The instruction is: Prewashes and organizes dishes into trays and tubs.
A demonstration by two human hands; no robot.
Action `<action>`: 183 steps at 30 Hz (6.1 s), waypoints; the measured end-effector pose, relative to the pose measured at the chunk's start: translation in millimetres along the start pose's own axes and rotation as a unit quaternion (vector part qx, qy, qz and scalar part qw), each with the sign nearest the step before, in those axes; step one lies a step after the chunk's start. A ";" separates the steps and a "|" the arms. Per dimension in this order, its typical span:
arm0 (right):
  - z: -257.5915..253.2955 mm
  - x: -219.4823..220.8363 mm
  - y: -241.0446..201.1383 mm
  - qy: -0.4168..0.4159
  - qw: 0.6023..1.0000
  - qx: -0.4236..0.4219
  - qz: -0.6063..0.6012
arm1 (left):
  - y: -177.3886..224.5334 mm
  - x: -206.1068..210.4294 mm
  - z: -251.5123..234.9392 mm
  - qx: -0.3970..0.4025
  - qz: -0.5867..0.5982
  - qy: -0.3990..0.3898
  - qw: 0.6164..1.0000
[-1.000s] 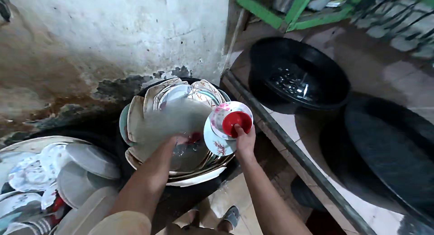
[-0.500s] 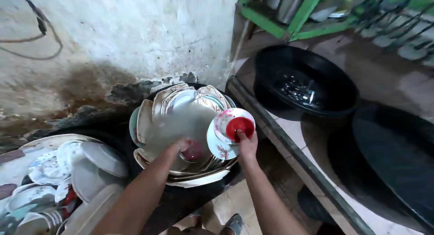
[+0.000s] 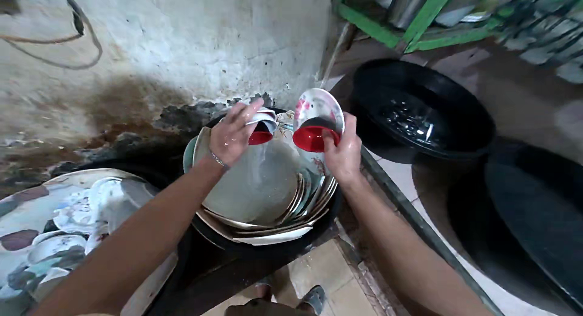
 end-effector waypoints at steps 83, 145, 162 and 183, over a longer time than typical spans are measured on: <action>855.1 -764.3 596.2 0.645 0.456 0.596 -0.143 | 1535.9 572.4 -35.9 0.535 0.332 -0.439 0.640; 839.9 -685.2 611.4 0.186 0.717 0.671 0.027 | 1452.5 593.2 51.6 0.162 0.376 -0.665 0.624; 804.1 -559.5 493.2 0.153 0.830 0.536 -0.020 | 920.5 317.4 67.3 -0.048 0.497 -0.350 0.792; 477.6 -236.3 269.0 -0.106 0.942 0.260 -0.184 | 127.7 -25.8 102.0 -0.470 0.182 -0.061 0.862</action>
Point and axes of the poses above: each hand's wrist, its own z-axis away from the middle knuckle, its own x-axis out of the palm, y = z × x, the point moved 9 cm from there along -z, towards the middle knuckle, and after that the axes turned 9 degrees about z, right-handed, at the moved point
